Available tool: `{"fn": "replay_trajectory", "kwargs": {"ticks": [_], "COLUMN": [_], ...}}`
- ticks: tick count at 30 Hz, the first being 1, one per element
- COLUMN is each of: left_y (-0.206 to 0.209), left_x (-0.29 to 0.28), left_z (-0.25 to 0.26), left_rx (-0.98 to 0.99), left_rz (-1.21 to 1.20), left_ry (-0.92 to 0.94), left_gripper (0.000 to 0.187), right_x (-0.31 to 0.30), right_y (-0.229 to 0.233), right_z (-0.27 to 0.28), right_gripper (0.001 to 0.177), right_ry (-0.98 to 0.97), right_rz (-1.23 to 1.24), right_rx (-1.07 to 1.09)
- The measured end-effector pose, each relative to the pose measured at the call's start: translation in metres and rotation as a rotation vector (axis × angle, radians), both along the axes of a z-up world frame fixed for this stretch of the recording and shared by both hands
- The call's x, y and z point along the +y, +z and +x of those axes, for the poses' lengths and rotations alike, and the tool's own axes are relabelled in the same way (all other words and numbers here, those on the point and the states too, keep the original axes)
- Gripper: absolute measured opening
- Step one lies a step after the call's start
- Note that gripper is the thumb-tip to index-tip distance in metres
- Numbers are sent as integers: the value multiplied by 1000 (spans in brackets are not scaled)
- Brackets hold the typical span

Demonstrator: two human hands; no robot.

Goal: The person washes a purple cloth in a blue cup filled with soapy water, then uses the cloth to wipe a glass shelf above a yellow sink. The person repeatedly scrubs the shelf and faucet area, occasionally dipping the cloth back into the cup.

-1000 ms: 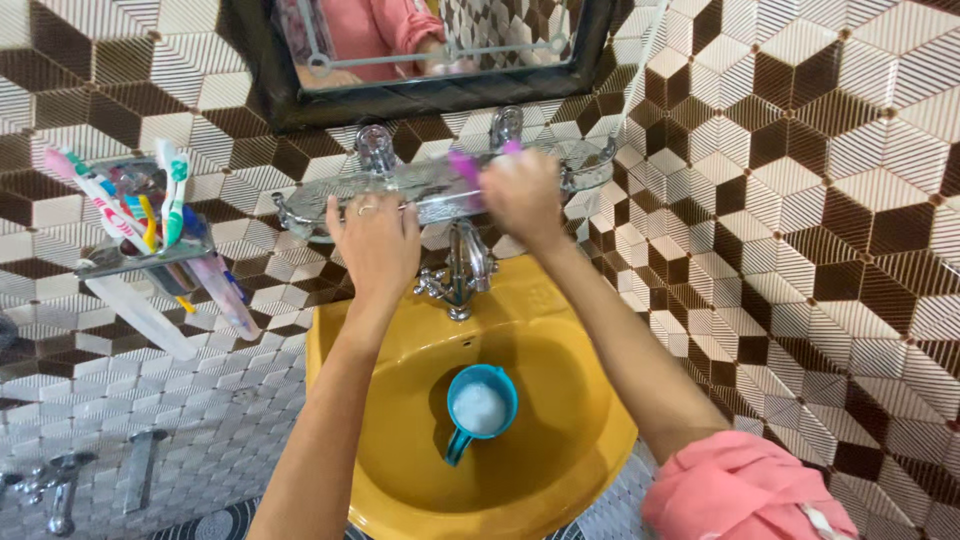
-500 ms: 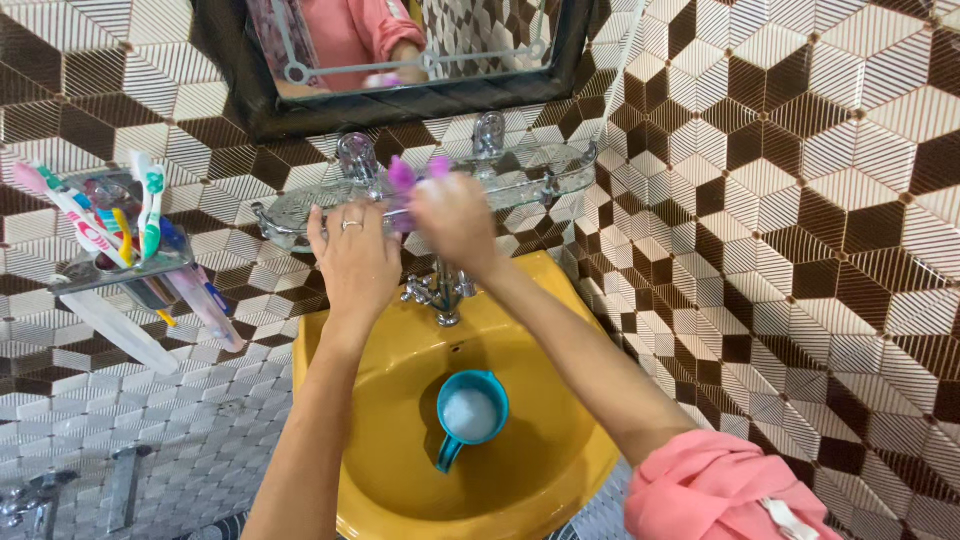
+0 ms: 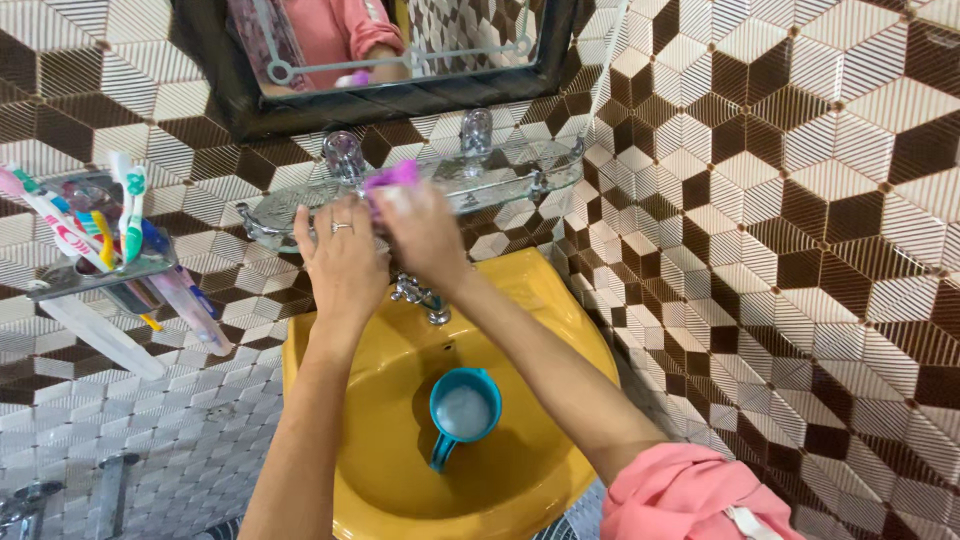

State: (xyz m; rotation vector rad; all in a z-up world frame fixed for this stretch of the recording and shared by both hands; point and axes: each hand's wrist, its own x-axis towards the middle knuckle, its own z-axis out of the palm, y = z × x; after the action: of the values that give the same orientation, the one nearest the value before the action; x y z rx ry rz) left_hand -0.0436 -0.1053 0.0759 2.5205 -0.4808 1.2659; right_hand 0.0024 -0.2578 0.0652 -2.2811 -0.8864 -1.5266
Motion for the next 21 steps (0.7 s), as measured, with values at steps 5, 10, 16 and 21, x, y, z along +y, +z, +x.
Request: {"fn": "replay_trajectory", "kwargs": {"ticks": [5, 10, 16, 21], "left_y": [-4, -2, -1, 3], "left_x": [1, -1, -2, -10], "left_z": [1, 0, -2, 11], "left_rx": [-35, -28, -17, 28], "left_rz": [7, -30, -44, -108], "left_ry": [15, -11, -11, 11], "left_gripper": [62, 63, 76, 81], "right_x": [-47, -122, -63, 14], "right_y": [11, 11, 8, 11], "right_z": [0, 8, -14, -28], "right_gripper": [35, 39, 34, 36], "right_ry": [148, -369, -101, 156], "right_rz": [-71, -53, 79, 165], "right_rx": [60, 121, -31, 172]}}
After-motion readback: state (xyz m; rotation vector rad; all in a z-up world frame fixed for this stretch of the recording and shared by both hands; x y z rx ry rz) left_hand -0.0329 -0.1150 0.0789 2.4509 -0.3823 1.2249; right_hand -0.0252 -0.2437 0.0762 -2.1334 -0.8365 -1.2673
